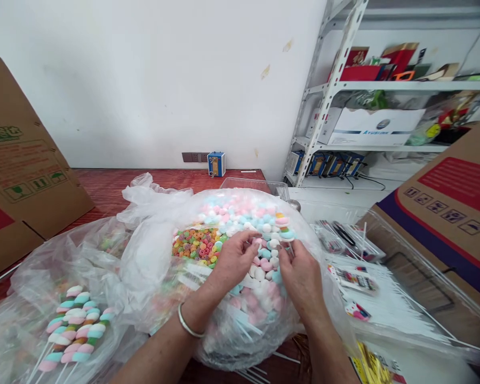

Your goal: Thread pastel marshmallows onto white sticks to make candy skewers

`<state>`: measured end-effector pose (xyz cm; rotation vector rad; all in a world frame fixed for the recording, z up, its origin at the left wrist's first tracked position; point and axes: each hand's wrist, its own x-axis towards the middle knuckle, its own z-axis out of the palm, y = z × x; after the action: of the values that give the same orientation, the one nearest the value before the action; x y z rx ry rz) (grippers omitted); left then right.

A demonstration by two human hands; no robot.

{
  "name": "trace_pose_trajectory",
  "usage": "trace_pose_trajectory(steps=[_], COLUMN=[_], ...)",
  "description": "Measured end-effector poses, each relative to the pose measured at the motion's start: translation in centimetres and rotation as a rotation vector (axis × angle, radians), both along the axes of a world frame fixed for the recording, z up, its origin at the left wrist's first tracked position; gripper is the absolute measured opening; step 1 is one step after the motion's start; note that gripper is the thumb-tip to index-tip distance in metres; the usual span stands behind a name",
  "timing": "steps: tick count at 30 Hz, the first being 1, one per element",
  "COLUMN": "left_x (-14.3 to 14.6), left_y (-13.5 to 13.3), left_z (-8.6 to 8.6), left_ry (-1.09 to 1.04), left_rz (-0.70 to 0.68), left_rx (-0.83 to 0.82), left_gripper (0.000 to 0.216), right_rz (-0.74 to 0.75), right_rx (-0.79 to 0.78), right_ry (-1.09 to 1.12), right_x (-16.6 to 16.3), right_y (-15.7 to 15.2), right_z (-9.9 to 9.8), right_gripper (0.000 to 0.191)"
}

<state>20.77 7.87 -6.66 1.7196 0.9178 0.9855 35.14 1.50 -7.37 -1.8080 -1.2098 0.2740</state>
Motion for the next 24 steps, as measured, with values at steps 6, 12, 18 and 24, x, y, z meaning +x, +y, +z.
trace_pose_trajectory(steps=[6, 12, 18, 24], left_x=[-1.1, -1.4, -1.4, -1.5], left_y=[-0.8, -1.6, -2.3, -1.7], left_z=[0.6, 0.5, 0.9, 0.7], left_ry=[-0.584, -0.618, -0.490, -0.364], left_rz=[-0.131, -0.226, -0.269, -0.057], left_rx=[-0.668, -0.647, -0.437, -0.361], left_gripper=[0.035, 0.034, 0.039, 0.035], right_rz=[0.237, 0.270, 0.233, 0.202], right_rx=[0.142, 0.198, 0.188, 0.091], right_ry=[0.424, 0.577, 0.528, 0.350], right_x=[-1.4, -2.6, -3.0, -3.5], right_y=[-1.2, -0.8, -0.9, -3.0], right_z=[-0.5, -0.7, -0.6, 0.3], right_gripper=[0.039, 0.038, 0.035, 0.032])
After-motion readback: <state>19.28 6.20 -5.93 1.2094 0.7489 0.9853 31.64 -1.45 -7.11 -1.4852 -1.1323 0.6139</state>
